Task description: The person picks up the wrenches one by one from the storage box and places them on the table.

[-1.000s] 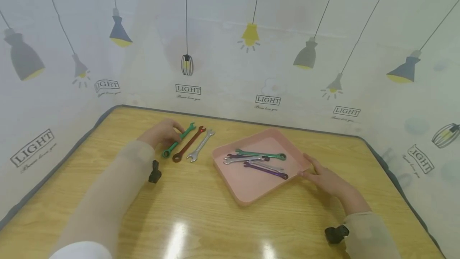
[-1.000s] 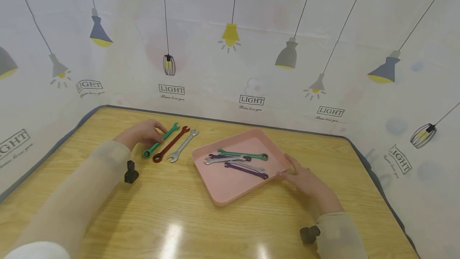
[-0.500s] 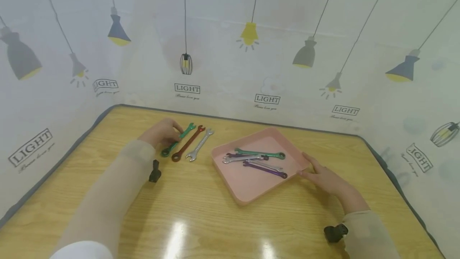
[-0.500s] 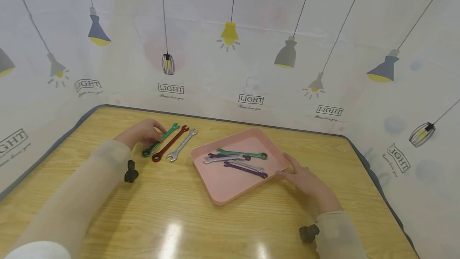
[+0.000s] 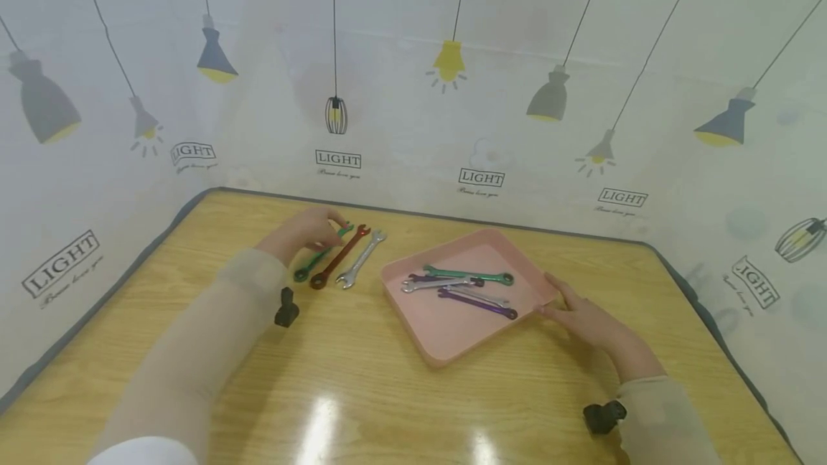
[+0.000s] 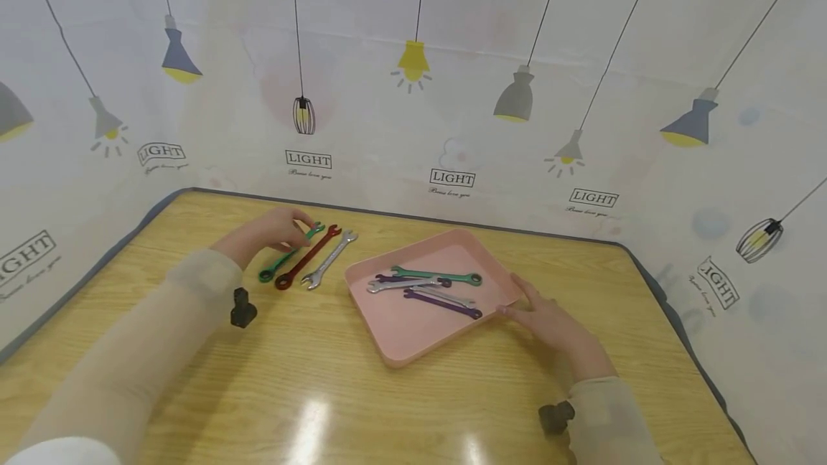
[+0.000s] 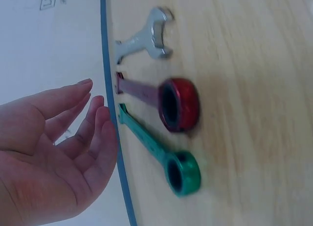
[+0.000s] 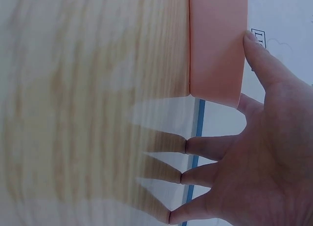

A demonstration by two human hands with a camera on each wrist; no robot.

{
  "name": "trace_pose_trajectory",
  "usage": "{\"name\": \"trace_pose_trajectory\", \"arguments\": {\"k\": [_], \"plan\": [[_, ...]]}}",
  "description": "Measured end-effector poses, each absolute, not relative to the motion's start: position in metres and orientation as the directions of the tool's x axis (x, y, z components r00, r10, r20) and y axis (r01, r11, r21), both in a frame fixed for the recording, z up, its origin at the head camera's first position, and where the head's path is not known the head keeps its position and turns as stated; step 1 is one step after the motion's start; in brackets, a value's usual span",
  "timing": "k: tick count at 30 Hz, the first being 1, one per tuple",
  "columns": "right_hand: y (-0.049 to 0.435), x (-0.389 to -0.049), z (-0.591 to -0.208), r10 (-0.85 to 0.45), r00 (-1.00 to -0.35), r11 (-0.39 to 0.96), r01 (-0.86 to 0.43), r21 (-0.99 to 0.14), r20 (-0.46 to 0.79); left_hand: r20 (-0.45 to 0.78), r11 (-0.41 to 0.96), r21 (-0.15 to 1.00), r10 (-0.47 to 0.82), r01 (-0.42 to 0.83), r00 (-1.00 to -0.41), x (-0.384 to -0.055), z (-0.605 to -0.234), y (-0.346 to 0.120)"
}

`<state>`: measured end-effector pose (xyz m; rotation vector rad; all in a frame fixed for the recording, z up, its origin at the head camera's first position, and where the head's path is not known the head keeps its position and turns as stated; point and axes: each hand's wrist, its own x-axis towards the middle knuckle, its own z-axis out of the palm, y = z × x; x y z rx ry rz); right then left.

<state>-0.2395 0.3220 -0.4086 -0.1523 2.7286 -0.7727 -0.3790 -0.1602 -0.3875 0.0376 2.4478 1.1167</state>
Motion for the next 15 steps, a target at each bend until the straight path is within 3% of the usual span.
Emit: {"name": "trace_pose_trajectory", "arguments": {"k": [15], "plan": [[0.320,-0.237,-0.406,-0.184,-0.947,0.852,-0.020,-0.523,-0.265,-0.278,0.699,0.714,0.327,0.034,-0.903,-0.362,-0.371,-0.104]]}}
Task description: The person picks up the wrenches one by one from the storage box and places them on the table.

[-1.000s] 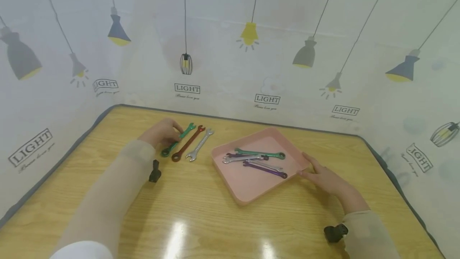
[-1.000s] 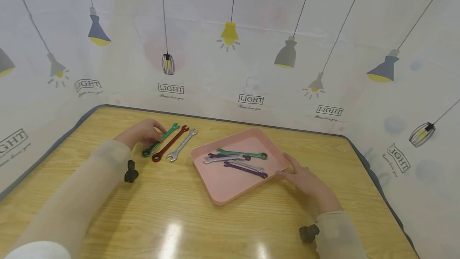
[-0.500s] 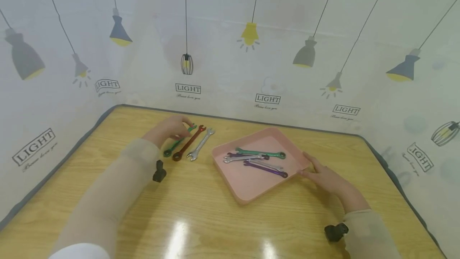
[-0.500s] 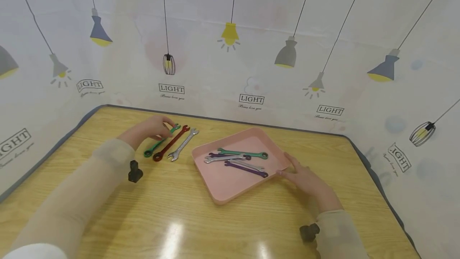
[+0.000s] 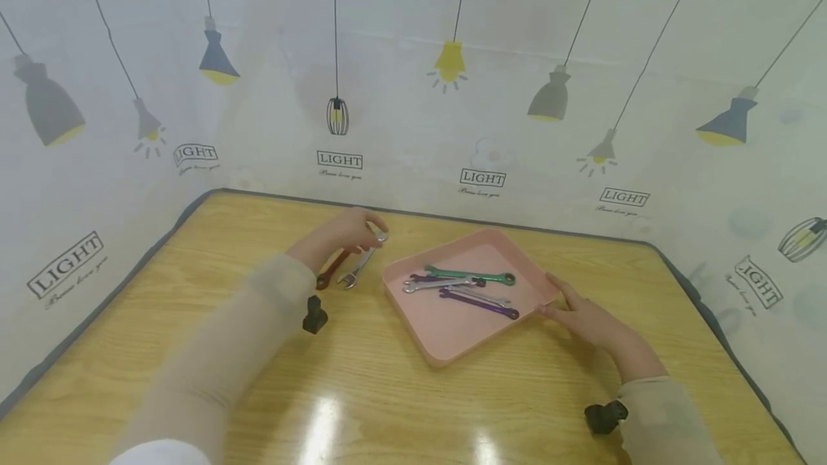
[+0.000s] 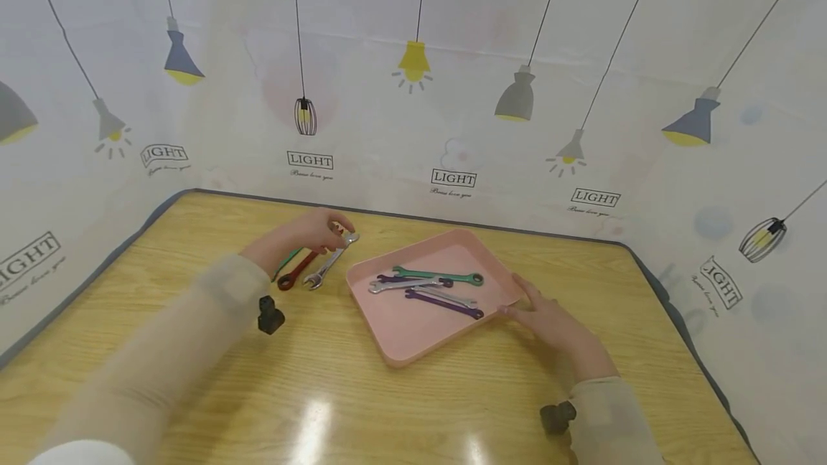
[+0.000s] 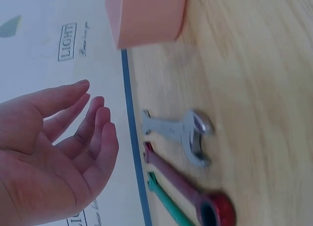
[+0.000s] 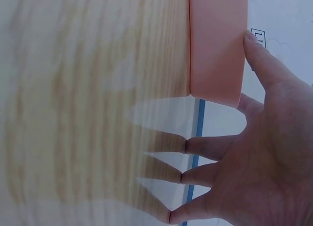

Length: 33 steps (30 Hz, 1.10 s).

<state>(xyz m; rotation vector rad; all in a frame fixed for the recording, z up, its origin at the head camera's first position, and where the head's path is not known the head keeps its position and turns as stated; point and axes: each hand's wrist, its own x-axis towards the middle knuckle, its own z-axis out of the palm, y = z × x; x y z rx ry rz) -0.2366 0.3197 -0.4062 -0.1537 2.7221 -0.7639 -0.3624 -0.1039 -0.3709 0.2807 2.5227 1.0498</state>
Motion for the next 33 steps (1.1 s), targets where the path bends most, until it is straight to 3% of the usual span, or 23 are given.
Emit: {"name": "trace_pose_trajectory", "arguments": {"k": [8,21,28,33], "plan": [[0.321,-0.237,-0.408,-0.187,-0.947,0.851,-0.024,-0.524,-0.261,-0.232,0.660,0.744,0.407,0.109,-0.884,-0.360,-0.373,-0.075],[0.320,-0.237,-0.407,-0.176,-0.947,0.848,-0.008,-0.529,-0.267,-0.185,0.665,0.725,0.440,0.180,-0.879,-0.342,-0.377,-0.028],[0.320,-0.237,-0.406,-0.171,-0.944,0.848,0.003,-0.530,-0.280,-0.180,0.619,0.771,0.436,0.149,-0.882,-0.333,-0.387,-0.007],[0.320,-0.238,-0.407,-0.175,-0.943,0.844,0.004,-0.536,-0.282,-0.147,0.644,0.737,0.452,0.207,-0.880,-0.332,-0.398,0.005]]}}
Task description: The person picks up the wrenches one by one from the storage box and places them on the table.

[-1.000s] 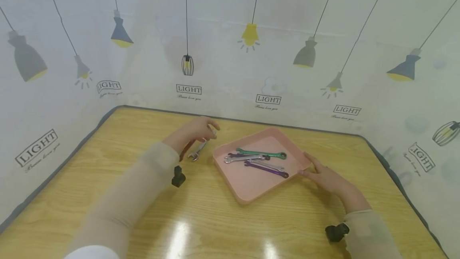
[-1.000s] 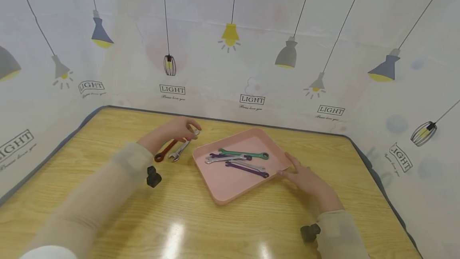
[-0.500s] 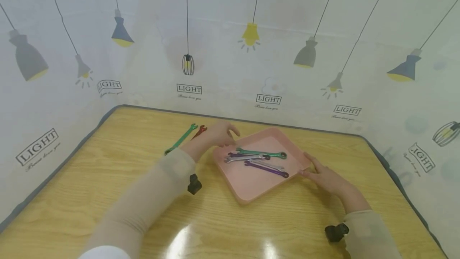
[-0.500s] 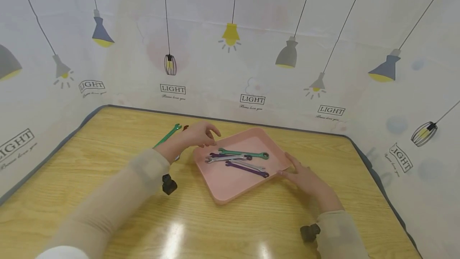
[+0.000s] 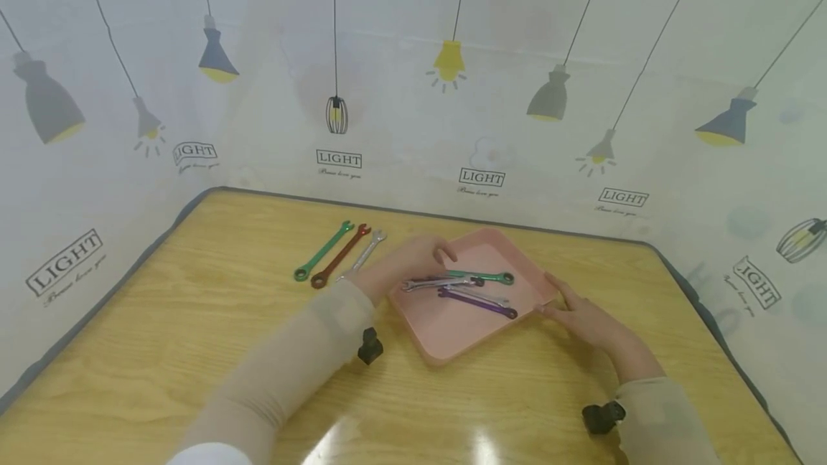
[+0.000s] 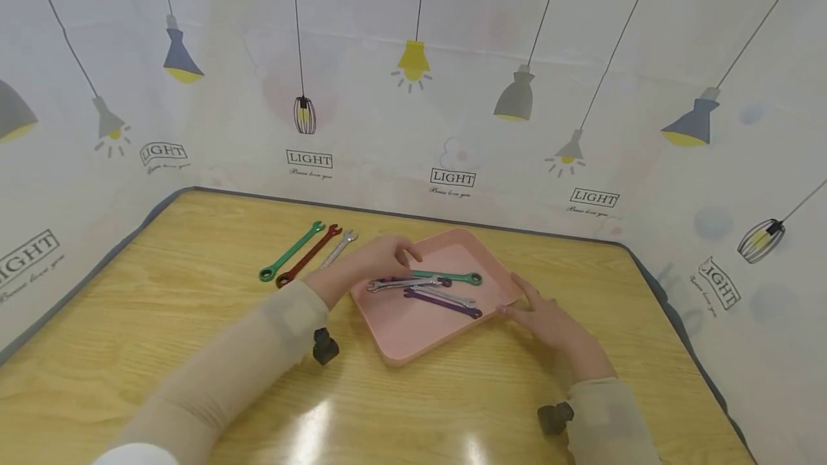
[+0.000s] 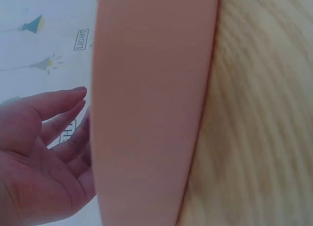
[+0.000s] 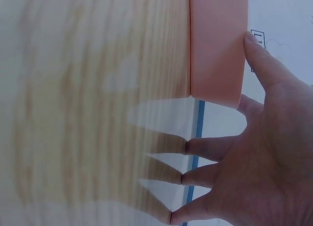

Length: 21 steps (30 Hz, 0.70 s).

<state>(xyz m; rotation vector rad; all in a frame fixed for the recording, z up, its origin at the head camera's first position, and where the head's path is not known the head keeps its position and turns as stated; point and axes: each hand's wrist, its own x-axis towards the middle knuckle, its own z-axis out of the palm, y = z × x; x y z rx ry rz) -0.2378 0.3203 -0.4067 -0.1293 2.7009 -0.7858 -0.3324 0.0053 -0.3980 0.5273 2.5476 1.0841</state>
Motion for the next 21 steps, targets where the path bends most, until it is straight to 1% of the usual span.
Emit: {"name": "trace_pose_trajectory", "arguments": {"k": [3,12,21], "plan": [[0.320,-0.238,-0.407,-0.177,-0.944,0.845,-0.001,-0.535,-0.278,-0.130,0.632,0.742,0.465,0.225,-0.876,-0.331,-0.403,0.008],[0.319,-0.236,-0.404,-0.184,-0.948,0.847,-0.019,-0.531,-0.259,-0.130,0.608,0.766,0.465,0.209,-0.876,-0.331,-0.413,0.009],[0.320,-0.237,-0.407,-0.183,-0.947,0.846,-0.015,-0.532,-0.265,-0.156,0.607,0.772,0.469,0.189,-0.869,-0.331,-0.419,0.007]]}}
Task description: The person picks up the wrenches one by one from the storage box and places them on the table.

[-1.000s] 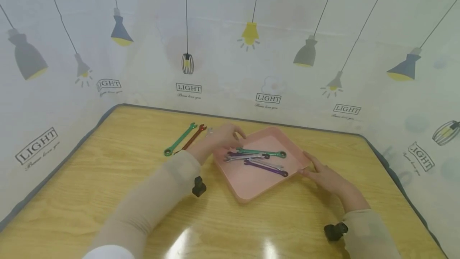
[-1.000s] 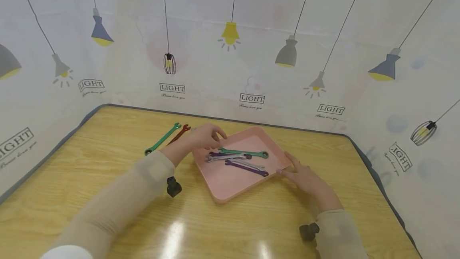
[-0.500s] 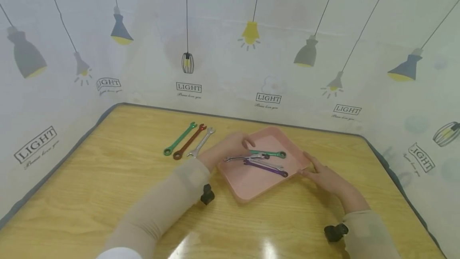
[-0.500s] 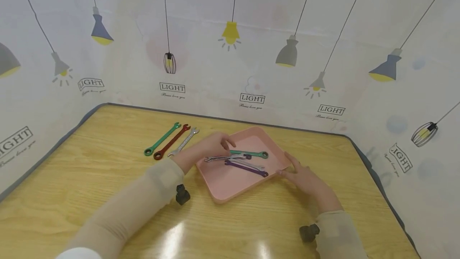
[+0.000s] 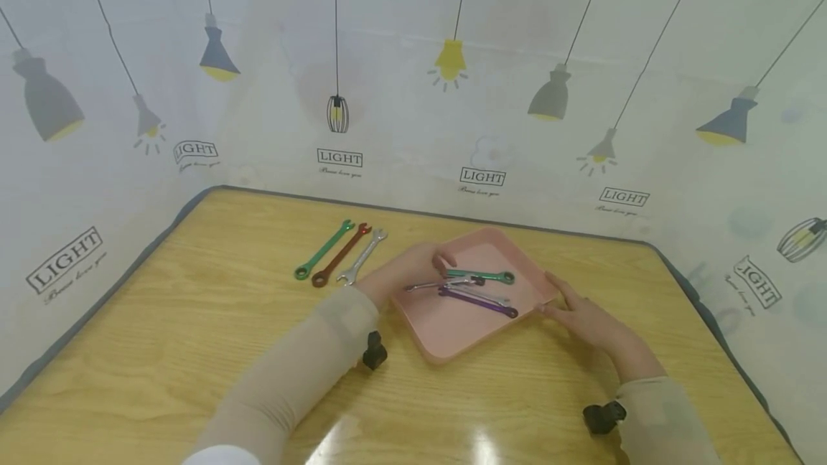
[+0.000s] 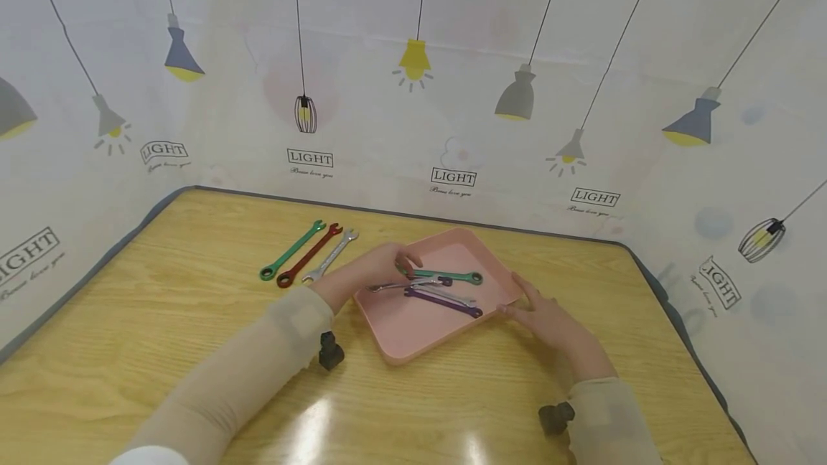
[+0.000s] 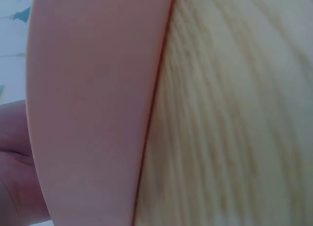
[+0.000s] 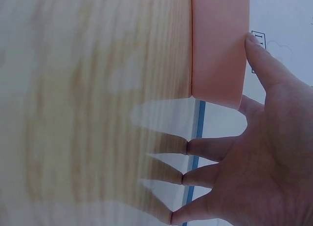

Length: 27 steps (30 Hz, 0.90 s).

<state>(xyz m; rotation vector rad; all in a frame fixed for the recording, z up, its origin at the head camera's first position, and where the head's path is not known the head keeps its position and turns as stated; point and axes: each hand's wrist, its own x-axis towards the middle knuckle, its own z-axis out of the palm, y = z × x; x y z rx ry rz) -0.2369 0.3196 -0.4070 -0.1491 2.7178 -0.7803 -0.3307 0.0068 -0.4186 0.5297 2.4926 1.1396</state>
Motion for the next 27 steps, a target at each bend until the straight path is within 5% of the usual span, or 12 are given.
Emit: {"name": "trace_pose_trajectory", "arguments": {"k": [27], "plan": [[0.3179,-0.2350,-0.4068,-0.170,-0.947,0.846,0.000,-0.533,-0.271,-0.209,0.637,0.710,0.598,0.300,-0.774,-0.3272,-0.4242,0.0050]]}}
